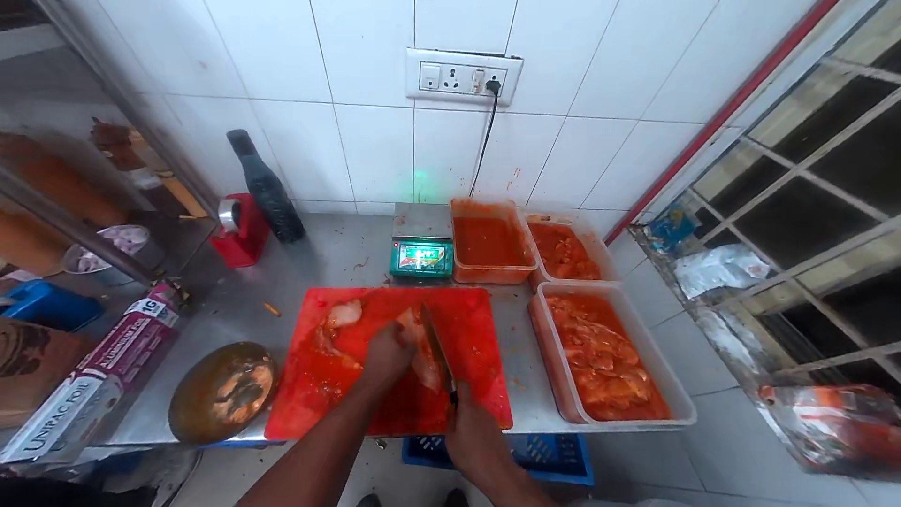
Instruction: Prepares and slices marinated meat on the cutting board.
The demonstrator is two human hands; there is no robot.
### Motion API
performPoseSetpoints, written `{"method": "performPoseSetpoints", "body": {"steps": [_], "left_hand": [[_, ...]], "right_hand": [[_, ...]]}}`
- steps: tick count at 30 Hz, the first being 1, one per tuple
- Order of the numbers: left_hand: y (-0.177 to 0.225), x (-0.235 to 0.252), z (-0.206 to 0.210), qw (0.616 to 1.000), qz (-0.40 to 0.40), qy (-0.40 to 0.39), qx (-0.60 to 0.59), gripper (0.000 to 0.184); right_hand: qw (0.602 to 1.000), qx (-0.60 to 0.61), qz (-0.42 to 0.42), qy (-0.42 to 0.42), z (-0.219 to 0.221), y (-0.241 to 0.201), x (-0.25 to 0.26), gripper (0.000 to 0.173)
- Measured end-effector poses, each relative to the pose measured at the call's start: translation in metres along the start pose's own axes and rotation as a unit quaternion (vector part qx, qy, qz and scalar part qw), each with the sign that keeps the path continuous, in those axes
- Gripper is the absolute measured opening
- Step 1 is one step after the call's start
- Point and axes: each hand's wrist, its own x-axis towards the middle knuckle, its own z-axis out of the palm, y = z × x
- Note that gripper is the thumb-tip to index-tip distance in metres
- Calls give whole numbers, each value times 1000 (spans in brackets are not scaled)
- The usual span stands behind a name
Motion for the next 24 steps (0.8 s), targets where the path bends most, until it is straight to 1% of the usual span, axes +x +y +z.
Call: {"method": "performPoseSetpoints", "body": {"steps": [2, 4, 7, 10, 13, 15, 19, 21, 23, 24], "left_hand": [[-3, 17, 1, 999, 31, 15, 2, 52], [-5, 26, 4, 999, 47, 18, 3, 47], [-3, 31, 6, 999, 37, 26, 0, 41], [-2, 33, 6, 999, 24, 22, -7, 40], [-2, 37, 4, 999, 28, 10, -14, 41], [-2, 39, 1, 999, 35, -2, -15, 41], [-3, 38, -1, 998, 58, -21, -5, 38], [-3, 37, -3, 998, 59, -19, -6, 39], [-8, 36, -3, 998, 63, -15, -14, 39], [-9, 38, -2, 998, 66, -15, -16, 39]], "right_hand": [[1000, -17, 5, 0, 7, -10, -2, 50], [999, -29, 21, -1, 12, -20, 0, 52], [998, -42, 43, 4, 15, -35, 7, 56], [996, -60, 63, -2, 14, -44, 2, 60], [994, -51, 89, -35, 10, -45, -21, 58], [993, -56, 97, -35, 12, -46, -25, 54], [991, -87, 101, 3, 20, -65, 7, 57], [989, -98, 109, 7, 24, -67, 13, 59], [988, -93, 120, -9, 34, -56, -6, 59], [988, -90, 126, -15, 40, -49, -17, 56]]}}
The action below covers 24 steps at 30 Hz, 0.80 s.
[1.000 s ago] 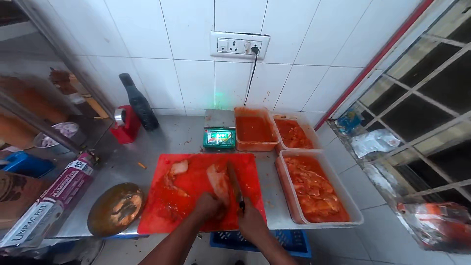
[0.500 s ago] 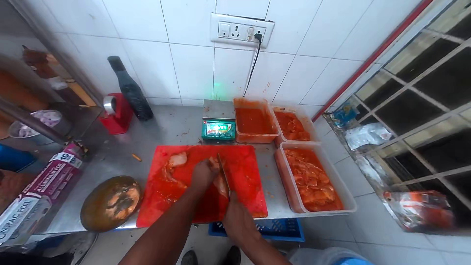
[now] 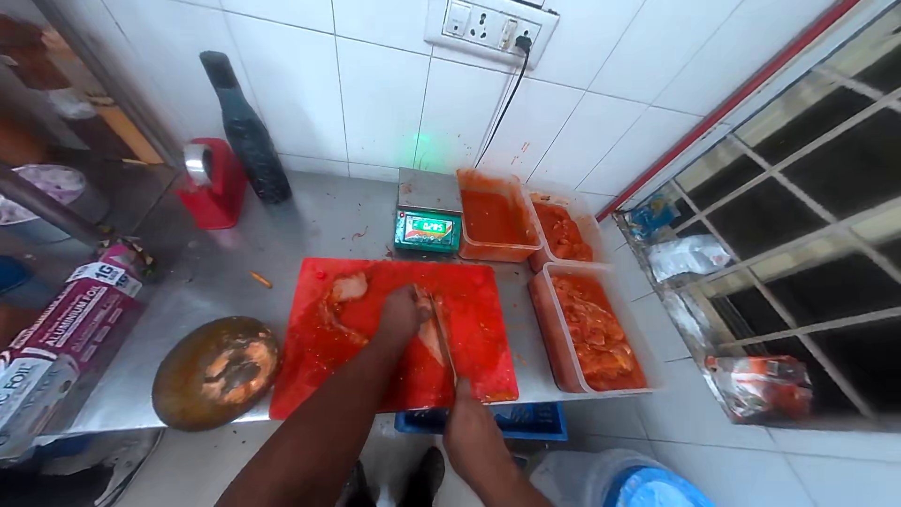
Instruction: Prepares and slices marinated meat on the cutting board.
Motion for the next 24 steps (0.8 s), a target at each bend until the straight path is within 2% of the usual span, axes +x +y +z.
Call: {"method": "performPoseSetpoints", "body": {"steps": [2, 7, 11, 14, 18, 21, 24], "left_hand": [[1, 4, 0, 1000, 1, -7, -5, 39], [0, 10, 0, 999, 4, -39, 29, 46], [2, 15, -10, 997, 11, -19, 75, 45], [-14, 18, -28, 991, 11, 17, 129, 40], [-31, 14, -50, 989, -1, 13, 150, 35], [-14, 2, -46, 987, -17, 13, 161, 40], [16, -13, -24, 993, -20, 2, 115, 47]], "right_hand": [[1000, 1, 5, 7, 7, 9, -3, 50], [1000, -6, 1, 16, 2, -8, 24, 62], [1000, 21, -1, 7, 25, 32, -1, 45], [998, 62, -25, -18, 24, 56, -9, 46], [972, 205, -97, -69, 0, 92, -3, 46], [969, 219, -110, -15, -13, 95, -16, 44], [968, 228, -100, 9, -22, 89, -14, 40]]}}
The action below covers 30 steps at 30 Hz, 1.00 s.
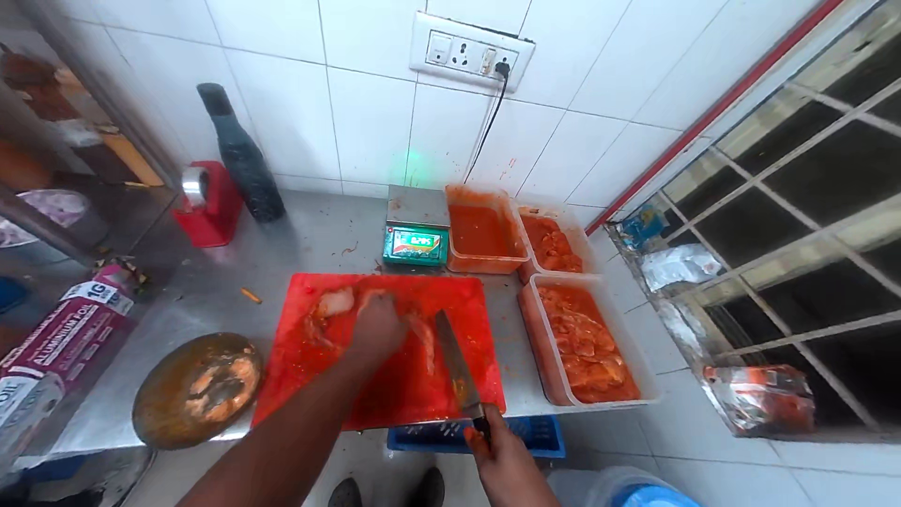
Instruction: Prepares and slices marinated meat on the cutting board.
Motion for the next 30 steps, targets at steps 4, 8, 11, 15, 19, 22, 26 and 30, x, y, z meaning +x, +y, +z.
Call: {"method": "performPoseSetpoints", "body": {"steps": [4, 8, 11, 15, 19, 22, 26, 30], "left_hand": [[35, -5, 41, 997, -29, -56, -32, 74], [49, 0, 72, 995, 75, -61, 10, 56], [38, -9, 71, 986, 142, -89, 26, 60], [14, -25, 49, 982, 141, -117, 38, 57], [0, -33, 33, 982, 107, -124, 94, 36], [5, -39, 31, 989, 70, -94, 94, 47], [21, -29, 61, 993, 108, -34, 14, 54], [21, -16, 82, 992, 122, 4, -8, 37]], "right_hand": [[999, 32, 15, 18, -4, 9, 14, 41], [998, 37, 25, 44, -18, 32, 18, 45], [998, -7, 33, 50, -32, 43, 20, 47], [995, -92, 13, 22, -31, 42, 26, 47], [984, -177, 7, -2, -24, 18, 37, 45], [978, -208, -12, 10, -25, 7, 51, 43], [971, -240, -17, -1, -27, 3, 60, 46], [957, -287, 8, -36, -52, -4, 41, 46]]}}
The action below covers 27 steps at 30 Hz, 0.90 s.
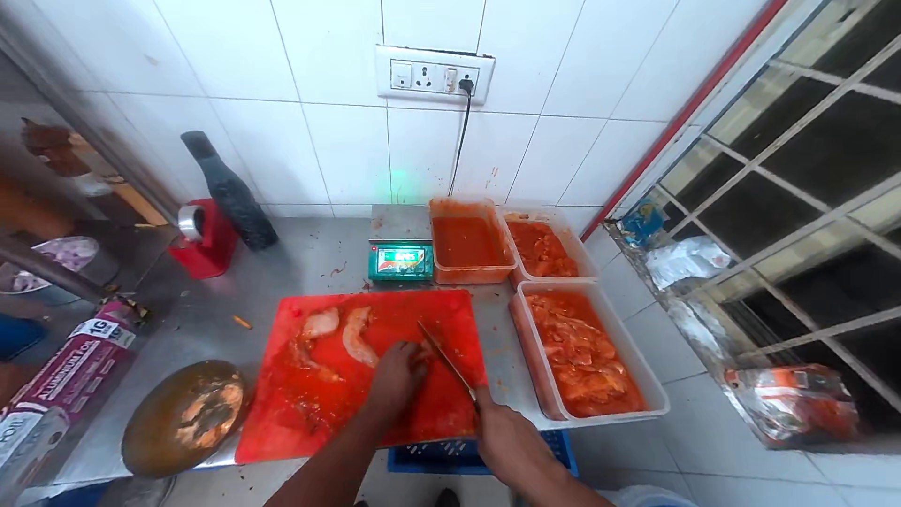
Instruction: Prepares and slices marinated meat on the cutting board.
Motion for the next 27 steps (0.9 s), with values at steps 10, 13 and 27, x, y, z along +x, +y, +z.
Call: {"method": "performPoseSetpoints", "body": {"steps": [10, 13, 27], "left_hand": [[-15, 5, 1, 998, 53, 2, 18, 30], [-13, -3, -5, 999, 36, -3, 6, 31], [-21, -24, 3, 999, 14, 39, -30, 35]], "right_hand": [[999, -1, -34, 14, -3, -22, 61, 43], [999, 30, -26, 16, 1, -7, 46, 42], [998, 55, -35, 12, 30, -15, 17, 39]]}}
